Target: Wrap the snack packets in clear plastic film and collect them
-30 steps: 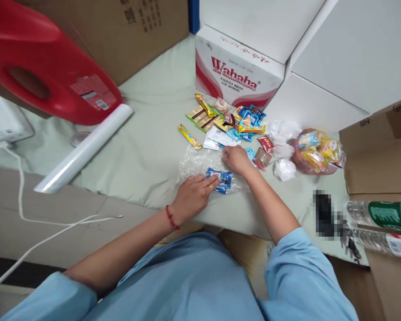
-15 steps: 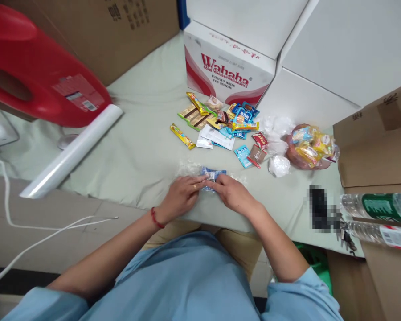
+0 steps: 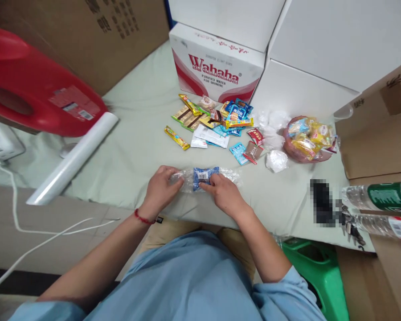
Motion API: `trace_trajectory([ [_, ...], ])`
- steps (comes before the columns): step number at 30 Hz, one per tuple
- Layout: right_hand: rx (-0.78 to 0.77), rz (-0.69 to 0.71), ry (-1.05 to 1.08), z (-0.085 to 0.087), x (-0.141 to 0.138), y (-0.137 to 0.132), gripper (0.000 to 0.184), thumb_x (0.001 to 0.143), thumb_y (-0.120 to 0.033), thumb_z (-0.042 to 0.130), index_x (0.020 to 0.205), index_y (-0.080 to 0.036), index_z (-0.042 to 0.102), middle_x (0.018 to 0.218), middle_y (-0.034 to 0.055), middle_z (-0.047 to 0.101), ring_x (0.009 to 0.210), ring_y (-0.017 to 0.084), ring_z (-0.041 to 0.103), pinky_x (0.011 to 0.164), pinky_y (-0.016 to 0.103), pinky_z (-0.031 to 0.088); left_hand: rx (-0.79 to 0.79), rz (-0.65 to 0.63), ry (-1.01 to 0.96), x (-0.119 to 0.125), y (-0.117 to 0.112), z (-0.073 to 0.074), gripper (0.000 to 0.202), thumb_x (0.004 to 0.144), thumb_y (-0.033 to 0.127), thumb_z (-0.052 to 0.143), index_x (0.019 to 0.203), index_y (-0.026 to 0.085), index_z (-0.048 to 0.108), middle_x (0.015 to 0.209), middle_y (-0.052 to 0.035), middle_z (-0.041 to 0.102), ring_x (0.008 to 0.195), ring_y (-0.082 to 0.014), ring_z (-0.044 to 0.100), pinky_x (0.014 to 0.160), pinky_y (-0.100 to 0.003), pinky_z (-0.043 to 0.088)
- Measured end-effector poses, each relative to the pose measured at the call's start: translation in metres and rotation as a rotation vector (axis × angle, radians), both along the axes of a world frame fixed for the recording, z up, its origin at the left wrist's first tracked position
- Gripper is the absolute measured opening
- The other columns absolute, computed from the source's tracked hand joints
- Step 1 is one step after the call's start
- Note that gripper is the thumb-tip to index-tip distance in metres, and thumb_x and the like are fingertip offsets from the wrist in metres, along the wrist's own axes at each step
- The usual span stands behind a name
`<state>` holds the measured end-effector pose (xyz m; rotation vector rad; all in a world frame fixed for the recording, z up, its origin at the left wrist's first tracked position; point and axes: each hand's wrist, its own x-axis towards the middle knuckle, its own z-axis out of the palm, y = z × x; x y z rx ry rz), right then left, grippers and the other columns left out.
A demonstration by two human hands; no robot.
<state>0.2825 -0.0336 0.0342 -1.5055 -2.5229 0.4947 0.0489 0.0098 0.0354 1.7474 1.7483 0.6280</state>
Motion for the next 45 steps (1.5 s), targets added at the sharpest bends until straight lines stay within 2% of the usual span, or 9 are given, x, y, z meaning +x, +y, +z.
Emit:
trace_trajectory([
  [3, -0.009, -0.003, 0.028, -0.003, -0.001, -0.001, 0.042, 0.106, -0.016, 0.048, 0.138, -0.033, 0.070, 0.098, 0.0059, 0.058, 0.088, 0.021, 0.050, 0.074, 0.030, 0.038, -0.036, 0.028, -0.221, 0.009, -0.011, 0.015, 0.011, 0.083, 0.032, 0.063, 0.081, 0.022, 0.064, 0.079, -0.0012, 0.066, 0.076, -0.0189, 0.065, 0.077, -0.033, 0.055],
  [7, -0.023, -0.045, 0.102, -0.005, -0.003, -0.005, 0.036, 0.105, -0.018, 0.048, 0.130, -0.027, 0.073, 0.101, 0.0071, 0.061, 0.092, 0.022, 0.051, 0.079, 0.032, 0.043, -0.078, -0.078, -0.542, 0.036, -0.016, 0.025, 0.023, 0.087, 0.029, 0.060, 0.105, 0.020, 0.070, 0.101, -0.0050, 0.077, 0.091, -0.0190, 0.073, 0.084, -0.032, 0.060],
  [13, -0.001, -0.037, 0.418, 0.009, 0.020, -0.022, 0.040, 0.098, -0.011, 0.046, 0.124, -0.026, 0.072, 0.127, 0.0095, 0.069, 0.115, 0.024, 0.062, 0.100, 0.041, 0.052, 0.191, -0.483, -0.016, 0.065, -0.028, 0.010, 0.037, 0.087, 0.013, 0.054, 0.118, 0.015, 0.075, 0.149, -0.0126, 0.064, 0.136, -0.0286, 0.060, 0.116, -0.048, 0.048],
  [19, 0.270, -0.668, 0.228, -0.004, 0.047, -0.025, 0.045, 0.094, -0.041, 0.068, 0.135, -0.022, 0.066, 0.136, 0.0201, 0.058, 0.130, 0.039, 0.049, 0.110, 0.064, 0.043, 0.363, -0.595, 0.233, 0.063, -0.045, -0.002, 0.047, 0.092, 0.011, 0.053, 0.136, 0.018, 0.068, 0.153, -0.0091, 0.062, 0.136, -0.0272, 0.057, 0.111, -0.046, 0.045],
  [23, 0.119, -0.602, 0.209, -0.009, 0.045, -0.023, 0.019, 0.095, -0.036, 0.065, 0.106, -0.022, 0.072, 0.124, 0.0174, 0.064, 0.118, 0.034, 0.057, 0.103, 0.053, 0.050, 0.376, -0.579, 0.261, 0.058, -0.047, -0.001, 0.046, 0.094, 0.012, 0.053, 0.136, 0.020, 0.068, 0.152, -0.0067, 0.063, 0.135, -0.0287, 0.056, 0.109, -0.049, 0.041],
  [28, 0.042, -0.610, 0.444, 0.027, 0.024, -0.003, 0.013, 0.099, -0.035, 0.060, 0.097, -0.023, 0.065, 0.085, 0.0029, 0.066, 0.077, 0.021, 0.062, 0.076, 0.033, 0.051, 0.393, -0.566, 0.288, 0.058, -0.048, -0.003, 0.045, 0.097, 0.012, 0.049, 0.137, 0.021, 0.068, 0.152, -0.0074, 0.063, 0.131, -0.0298, 0.058, 0.103, -0.050, 0.042],
  [35, -0.026, -0.298, 0.028, 0.033, -0.048, 0.046, 0.020, 0.096, -0.012, 0.052, 0.091, -0.020, 0.069, 0.100, 0.0098, 0.064, 0.089, 0.023, 0.059, 0.082, 0.034, 0.047, 0.365, -0.700, 0.215, 0.048, -0.045, -0.008, 0.033, 0.092, 0.006, 0.048, 0.108, 0.011, 0.076, 0.116, -0.0163, 0.076, 0.117, -0.0299, 0.066, 0.102, -0.048, 0.054],
  [41, 0.095, -0.250, -0.055, 0.021, -0.075, 0.025, 0.035, 0.100, -0.051, 0.062, 0.109, -0.017, 0.066, 0.114, 0.0168, 0.061, 0.110, 0.034, 0.051, 0.097, 0.049, 0.047, 0.460, -0.627, 0.053, -0.018, -0.063, -0.021, 0.038, 0.093, 0.010, 0.050, 0.123, 0.019, 0.072, 0.129, -0.0127, 0.073, 0.134, -0.0300, 0.060, 0.118, -0.055, 0.047],
  [45, 0.094, -0.268, -0.073, 0.015, -0.077, 0.015, 0.037, 0.094, -0.046, 0.073, 0.120, -0.021, 0.062, 0.124, 0.0168, 0.059, 0.114, 0.036, 0.050, 0.095, 0.053, 0.048, 0.510, -0.519, 0.037, -0.047, -0.063, -0.036, 0.032, 0.093, 0.011, 0.053, 0.115, 0.023, 0.074, 0.124, -0.0087, 0.076, 0.129, -0.0286, 0.064, 0.113, -0.054, 0.049],
])
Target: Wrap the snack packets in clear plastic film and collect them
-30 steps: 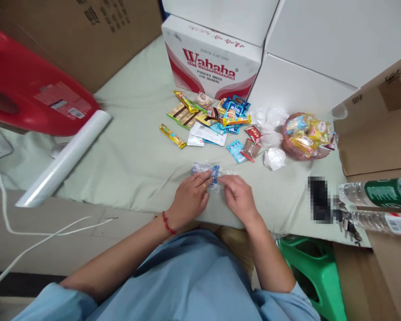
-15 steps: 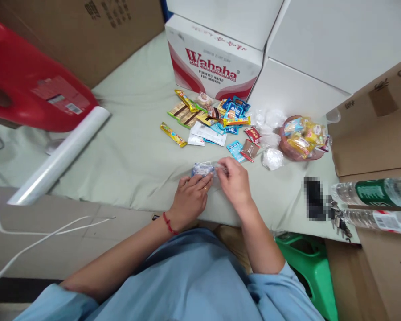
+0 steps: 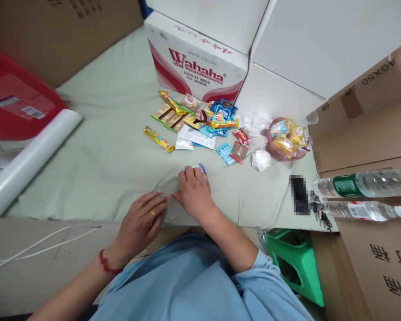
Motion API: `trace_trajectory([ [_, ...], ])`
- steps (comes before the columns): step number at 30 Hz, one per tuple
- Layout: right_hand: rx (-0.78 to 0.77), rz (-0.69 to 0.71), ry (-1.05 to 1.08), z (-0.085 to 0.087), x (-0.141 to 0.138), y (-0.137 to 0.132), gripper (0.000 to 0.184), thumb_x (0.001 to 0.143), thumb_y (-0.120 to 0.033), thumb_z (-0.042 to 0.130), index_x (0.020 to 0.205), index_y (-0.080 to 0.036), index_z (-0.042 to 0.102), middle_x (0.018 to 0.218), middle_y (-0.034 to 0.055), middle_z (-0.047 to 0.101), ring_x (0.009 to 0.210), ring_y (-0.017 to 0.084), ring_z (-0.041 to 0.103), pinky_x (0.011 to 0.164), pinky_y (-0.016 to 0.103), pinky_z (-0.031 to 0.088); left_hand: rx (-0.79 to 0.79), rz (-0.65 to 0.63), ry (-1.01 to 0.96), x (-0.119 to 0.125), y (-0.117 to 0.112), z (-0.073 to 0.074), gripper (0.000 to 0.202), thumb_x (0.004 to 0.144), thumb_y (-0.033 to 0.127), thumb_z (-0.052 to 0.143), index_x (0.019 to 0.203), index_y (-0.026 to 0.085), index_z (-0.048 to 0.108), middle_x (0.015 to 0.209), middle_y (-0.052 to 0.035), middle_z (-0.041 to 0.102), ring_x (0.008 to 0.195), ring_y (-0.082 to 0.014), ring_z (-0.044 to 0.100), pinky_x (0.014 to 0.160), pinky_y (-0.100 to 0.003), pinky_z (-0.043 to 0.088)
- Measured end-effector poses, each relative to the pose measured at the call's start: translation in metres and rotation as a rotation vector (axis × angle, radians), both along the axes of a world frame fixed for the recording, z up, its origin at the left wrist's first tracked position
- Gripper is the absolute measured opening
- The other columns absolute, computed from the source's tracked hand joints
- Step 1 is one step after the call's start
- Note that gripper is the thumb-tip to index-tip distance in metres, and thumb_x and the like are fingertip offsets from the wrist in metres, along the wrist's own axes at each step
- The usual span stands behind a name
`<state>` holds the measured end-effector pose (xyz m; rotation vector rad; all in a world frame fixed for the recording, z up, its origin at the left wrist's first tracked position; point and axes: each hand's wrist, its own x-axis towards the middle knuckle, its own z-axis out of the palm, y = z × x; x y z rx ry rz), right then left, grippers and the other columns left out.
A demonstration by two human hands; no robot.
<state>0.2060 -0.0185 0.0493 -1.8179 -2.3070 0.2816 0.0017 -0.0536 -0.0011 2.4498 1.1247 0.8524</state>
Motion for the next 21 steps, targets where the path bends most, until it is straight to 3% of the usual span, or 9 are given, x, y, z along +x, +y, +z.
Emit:
trace_trajectory([
  [4, -0.008, -0.026, 0.018, -0.007, 0.012, 0.002, 0.029, 0.097, -0.016, 0.061, 0.126, -0.022, 0.062, 0.134, 0.0162, 0.060, 0.119, 0.034, 0.051, 0.102, 0.053, 0.049, 0.019, 0.131, -0.016, -0.006, 0.018, -0.009, 0.023, 0.093, 0.013, 0.056, 0.107, 0.021, 0.072, 0.124, -0.0111, 0.076, 0.131, -0.0313, 0.062, 0.107, -0.052, 0.052],
  [8, 0.078, -0.120, 0.153, 0.001, 0.063, 0.000, 0.051, 0.091, 0.001, 0.047, 0.132, -0.023, 0.064, 0.136, 0.0139, 0.066, 0.122, 0.030, 0.057, 0.108, 0.048, 0.050, 0.046, 0.167, 0.063, -0.004, 0.030, -0.014, 0.022, 0.092, 0.014, 0.056, 0.108, 0.020, 0.070, 0.121, -0.0124, 0.076, 0.124, -0.0322, 0.066, 0.103, -0.052, 0.053],
  [11, 0.161, -0.203, 0.275, 0.029, 0.135, 0.000, 0.046, 0.091, -0.003, 0.044, 0.119, -0.025, 0.071, 0.120, 0.0094, 0.074, 0.114, 0.026, 0.066, 0.102, 0.043, 0.054, 0.078, 0.189, 0.127, -0.003, 0.030, -0.017, 0.024, 0.090, 0.015, 0.057, 0.109, 0.022, 0.070, 0.122, -0.0121, 0.076, 0.122, -0.0320, 0.068, 0.105, -0.052, 0.052],
  [14, 0.390, -0.372, 0.244, 0.076, 0.226, 0.012, 0.038, 0.092, -0.010, 0.044, 0.109, -0.025, 0.073, 0.107, 0.0065, 0.076, 0.106, 0.025, 0.070, 0.097, 0.041, 0.054, 0.102, 0.203, 0.148, -0.003, 0.027, -0.020, 0.026, 0.087, 0.014, 0.059, 0.110, 0.023, 0.069, 0.122, -0.0107, 0.076, 0.120, -0.0309, 0.070, 0.105, -0.051, 0.053],
  [16, 0.495, -0.516, 0.148, 0.107, 0.287, 0.033, 0.038, 0.091, -0.010, 0.043, 0.110, -0.022, 0.074, 0.109, 0.0087, 0.076, 0.106, 0.024, 0.070, 0.097, 0.040, 0.053, 0.105, 0.209, 0.148, -0.003, 0.027, -0.021, 0.029, 0.086, 0.013, 0.060, 0.111, 0.024, 0.068, 0.121, -0.0099, 0.077, 0.119, -0.0307, 0.071, 0.104, -0.051, 0.053],
  [19, 0.467, -0.690, 0.029, 0.134, 0.359, 0.084, 0.041, 0.092, -0.009, 0.040, 0.110, -0.013, 0.077, 0.107, 0.0164, 0.075, 0.101, 0.021, 0.069, 0.089, 0.034, 0.049, 0.128, 0.235, 0.157, -0.004, 0.027, -0.022, 0.031, 0.084, 0.013, 0.062, 0.112, 0.025, 0.067, 0.122, -0.0095, 0.076, 0.117, -0.0307, 0.072, 0.103, -0.051, 0.055],
  [21, 0.287, -0.690, -0.072, 0.132, 0.384, 0.120, 0.043, 0.094, -0.010, 0.038, 0.114, -0.008, 0.077, 0.110, 0.0186, 0.073, 0.100, 0.019, 0.067, 0.086, 0.033, 0.047, 0.155, 0.241, 0.177, -0.004, 0.028, -0.022, 0.032, 0.084, 0.013, 0.063, 0.113, 0.025, 0.065, 0.122, -0.0103, 0.076, 0.115, -0.0310, 0.073, 0.101, -0.050, 0.056],
])
